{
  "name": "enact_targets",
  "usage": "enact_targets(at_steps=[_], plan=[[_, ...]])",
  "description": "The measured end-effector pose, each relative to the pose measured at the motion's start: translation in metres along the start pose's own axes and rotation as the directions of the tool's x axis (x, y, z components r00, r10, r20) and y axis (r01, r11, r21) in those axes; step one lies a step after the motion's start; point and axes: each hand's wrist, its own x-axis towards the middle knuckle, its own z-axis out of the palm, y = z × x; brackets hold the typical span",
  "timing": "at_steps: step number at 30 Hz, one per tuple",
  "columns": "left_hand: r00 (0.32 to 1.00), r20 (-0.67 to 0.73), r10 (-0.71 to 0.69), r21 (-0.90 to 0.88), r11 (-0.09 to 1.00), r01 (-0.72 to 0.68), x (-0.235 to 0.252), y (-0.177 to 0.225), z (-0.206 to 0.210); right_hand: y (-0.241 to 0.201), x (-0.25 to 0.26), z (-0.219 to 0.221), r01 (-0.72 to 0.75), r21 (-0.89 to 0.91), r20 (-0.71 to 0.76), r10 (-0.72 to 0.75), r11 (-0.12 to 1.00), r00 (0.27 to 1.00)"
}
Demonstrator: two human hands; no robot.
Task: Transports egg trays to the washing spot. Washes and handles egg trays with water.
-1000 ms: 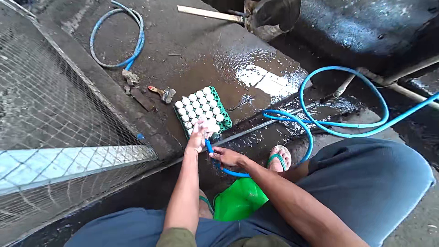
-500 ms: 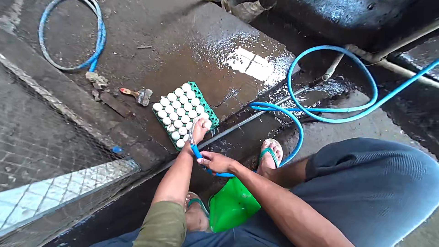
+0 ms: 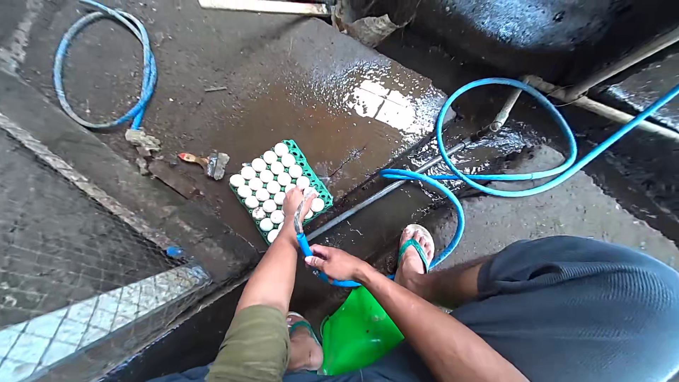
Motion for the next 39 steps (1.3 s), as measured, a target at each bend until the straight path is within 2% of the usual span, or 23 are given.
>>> enact_targets(at_steps=[5, 7, 11, 14, 16, 17, 18, 19, 21, 22, 25, 29, 33, 36, 39], plan=[[0.999, -0.012, -0.034, 0.158, 0.987, 0.036, 0.016, 0.004, 0.011, 0.002, 0.003, -0.002, 0.008, 0.015, -0.009, -0.008, 1.000, 1.000], [0.999, -0.020, -0.025, 0.162, 0.986, 0.028, 0.021, 0.003, 0.015, 0.000, 0.003, -0.002, 0.004, 0.008, -0.010, -0.004, 1.000, 1.000], [0.999, -0.033, -0.029, 0.067, 0.997, 0.031, 0.021, -0.005, 0.015, -0.001, 0.006, -0.001, 0.004, -0.010, -0.009, -0.004, 1.000, 1.000], [0.994, -0.106, 0.014, -0.005, 1.000, -0.014, 0.010, -0.008, 0.004, -0.001, 0.009, 0.000, 0.005, -0.020, -0.014, -0.005, 1.000, 1.000], [0.983, -0.185, 0.009, -0.202, 0.978, -0.047, -0.002, -0.014, -0.007, 0.000, 0.014, 0.002, 0.016, -0.029, -0.012, -0.016, 0.999, 1.000], [0.980, -0.198, -0.027, -0.372, 0.927, -0.049, -0.009, -0.019, -0.014, -0.001, 0.018, 0.004, 0.024, -0.033, -0.014, -0.025, 0.999, 1.000], [0.981, -0.180, -0.074, -0.574, 0.818, -0.044, -0.017, -0.025, -0.021, -0.002, 0.022, 0.007, 0.032, -0.041, -0.017, -0.033, 0.999, 0.999], [0.984, -0.139, -0.111, -0.762, 0.647, -0.034, -0.030, -0.029, -0.027, -0.004, 0.026, 0.009, 0.039, -0.059, -0.022, -0.041, 0.997, 0.999], [0.988, -0.062, -0.140, -0.936, 0.352, -0.009, -0.055, -0.029, -0.041, -0.008, 0.033, 0.011, 0.048, -0.125, -0.052, -0.054, 0.991, 0.997], [0.991, -0.046, -0.126, -0.962, 0.273, -0.010, -0.064, -0.032, -0.044, -0.012, 0.034, 0.012, 0.034, -0.169, -0.079, -0.048, 0.985, 0.996], [0.994, -0.042, -0.102, -0.990, 0.141, -0.027, -0.080, -0.047, -0.049, -0.025, 0.039, 0.018, -0.049, -0.266, -0.174, 0.002, 0.963, 0.985], [0.986, -0.059, -0.157, -0.998, -0.012, -0.062, -0.102, -0.053, -0.052, -0.035, 0.036, 0.033, -0.149, -0.375, -0.231, 0.063, 0.915, 0.971], [0.980, -0.090, -0.179, -0.991, -0.079, -0.106, -0.126, -0.052, -0.058, -0.051, 0.021, 0.055, -0.236, -0.476, -0.287, 0.104, 0.847, 0.952], [0.968, -0.098, -0.233, -0.986, -0.108, -0.126, -0.142, -0.056, -0.065, -0.056, 0.006, 0.068, -0.236, -0.508, -0.313, 0.078, 0.829, 0.947], [0.968, -0.090, -0.235, -0.966, -0.214, -0.142, -0.147, -0.052, -0.072, -0.060, -0.010, 0.062, -0.245, -0.503, -0.368, 0.051, 0.829, 0.929]])
